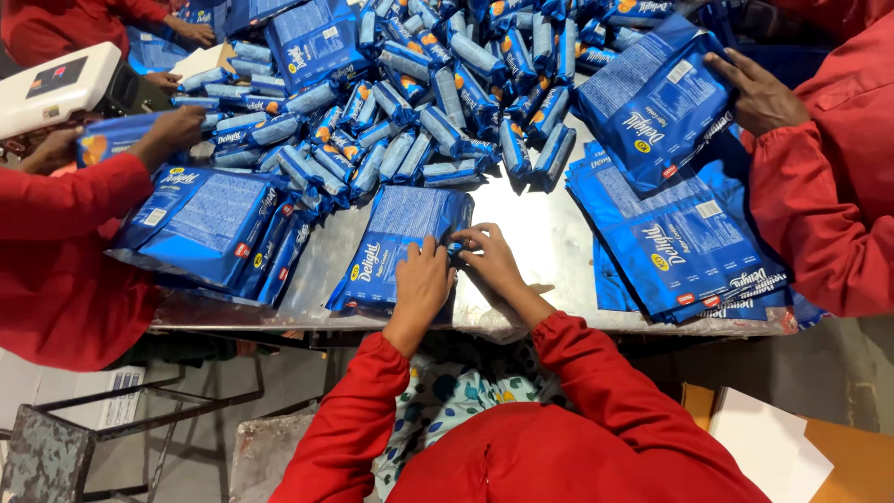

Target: The person sorts and stacks blue cookie packages on a stainless steel table, placing white sheets between some stacks and moving them into a pile.

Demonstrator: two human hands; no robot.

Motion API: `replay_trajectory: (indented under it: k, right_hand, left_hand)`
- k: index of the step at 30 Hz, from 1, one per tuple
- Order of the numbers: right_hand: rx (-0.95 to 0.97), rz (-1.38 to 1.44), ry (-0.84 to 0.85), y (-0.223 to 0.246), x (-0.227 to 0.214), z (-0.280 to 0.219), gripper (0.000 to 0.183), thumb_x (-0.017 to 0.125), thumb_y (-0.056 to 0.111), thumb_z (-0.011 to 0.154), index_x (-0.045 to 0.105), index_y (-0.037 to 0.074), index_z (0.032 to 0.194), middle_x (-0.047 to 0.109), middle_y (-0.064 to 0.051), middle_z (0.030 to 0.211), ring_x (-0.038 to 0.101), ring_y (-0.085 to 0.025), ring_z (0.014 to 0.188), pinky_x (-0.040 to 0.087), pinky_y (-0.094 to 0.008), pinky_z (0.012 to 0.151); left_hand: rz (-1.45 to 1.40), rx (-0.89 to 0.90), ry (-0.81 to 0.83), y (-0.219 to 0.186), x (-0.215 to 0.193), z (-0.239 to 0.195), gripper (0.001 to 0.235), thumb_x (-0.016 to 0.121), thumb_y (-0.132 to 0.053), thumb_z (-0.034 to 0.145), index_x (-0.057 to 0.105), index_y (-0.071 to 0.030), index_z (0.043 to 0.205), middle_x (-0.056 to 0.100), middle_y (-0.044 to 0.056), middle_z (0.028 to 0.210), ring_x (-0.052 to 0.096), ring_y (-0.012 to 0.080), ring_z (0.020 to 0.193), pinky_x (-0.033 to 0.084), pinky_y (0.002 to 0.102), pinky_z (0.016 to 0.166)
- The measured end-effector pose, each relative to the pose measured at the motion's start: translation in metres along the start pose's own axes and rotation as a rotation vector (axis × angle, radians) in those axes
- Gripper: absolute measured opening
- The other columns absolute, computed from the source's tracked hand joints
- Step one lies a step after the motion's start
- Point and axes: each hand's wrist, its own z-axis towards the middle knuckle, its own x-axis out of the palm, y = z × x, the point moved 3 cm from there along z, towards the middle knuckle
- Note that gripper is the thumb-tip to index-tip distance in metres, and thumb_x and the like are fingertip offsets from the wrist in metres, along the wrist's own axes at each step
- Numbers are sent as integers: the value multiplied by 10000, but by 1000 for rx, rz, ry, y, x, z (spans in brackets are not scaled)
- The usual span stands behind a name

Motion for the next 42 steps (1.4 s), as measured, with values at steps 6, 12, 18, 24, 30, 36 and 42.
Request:
replay_trajectory:
  k: [6, 12, 18, 24, 30, 36, 42]
  right_hand:
    - [-40, -71, -86, -3, 15, 0, 365, 735, 73, 849, 710, 140, 1207, 562, -123, 1174, 685, -243, 975, 597, -337, 881]
    - [176, 169, 73, -12, 15, 8, 332, 753, 131, 838, 702, 106, 1165, 584, -103, 1109, 723, -230, 886, 621, -348, 762]
    - [-115, -163, -157, -14, 37, 10, 243, 763, 84, 844, 667, 50, 1065, 622, -130, 1031, 694, -259, 876, 577, -341, 772]
    - [-34, 101, -45, -36, 40, 8, 361, 725, 75, 839, 648, 62, 1192, 698, -125, 1116, 736, -195, 921, 586, -307, 783]
    - [145, 363, 20, -53, 38, 12, 536, 668, 38, 855, 554, 84, 1377, 688, -71, 1009, 672, -150, 856, 539, -287, 745]
    - [174, 38, -66, -64, 42, 19, 570, 669, 15, 813, 517, 62, 1360, 665, -166, 910, 666, -267, 811, 538, -340, 717]
    - [115, 13, -56, -47, 37, 22, 491, 670, 37, 822, 568, 41, 1302, 718, -149, 1136, 699, -263, 1041, 552, -340, 842]
  left_hand:
    - [-102, 5, 50, 4, 8, -1, 291, 792, -250, 798, 651, -53, 960, 603, 115, 1070, 613, 348, 971, 561, 445, 662]
    - [-128, 67, 15, 19, 13, -8, 219, 757, -230, 836, 666, -48, 917, 622, 150, 1002, 617, 375, 910, 558, 461, 673]
    - [-173, -6, 111, 26, 11, -7, 209, 690, -232, 951, 618, -62, 1050, 657, 115, 998, 646, 352, 924, 554, 485, 720]
    - [-176, -102, -147, 22, 18, 24, 374, 723, -263, 827, 594, -6, 1067, 635, 191, 960, 656, 408, 862, 544, 470, 594]
    - [-295, -110, -63, 29, 71, 50, 353, 782, -259, 741, 608, -42, 958, 633, 172, 951, 661, 414, 864, 532, 509, 686]
    - [-279, -29, -19, 25, 74, 39, 253, 737, -115, 774, 598, -60, 978, 632, 156, 965, 662, 406, 875, 544, 519, 702]
    - [-155, -64, -174, 20, 88, 86, 173, 666, -71, 814, 611, -52, 977, 623, 140, 1032, 655, 379, 914, 568, 483, 653]
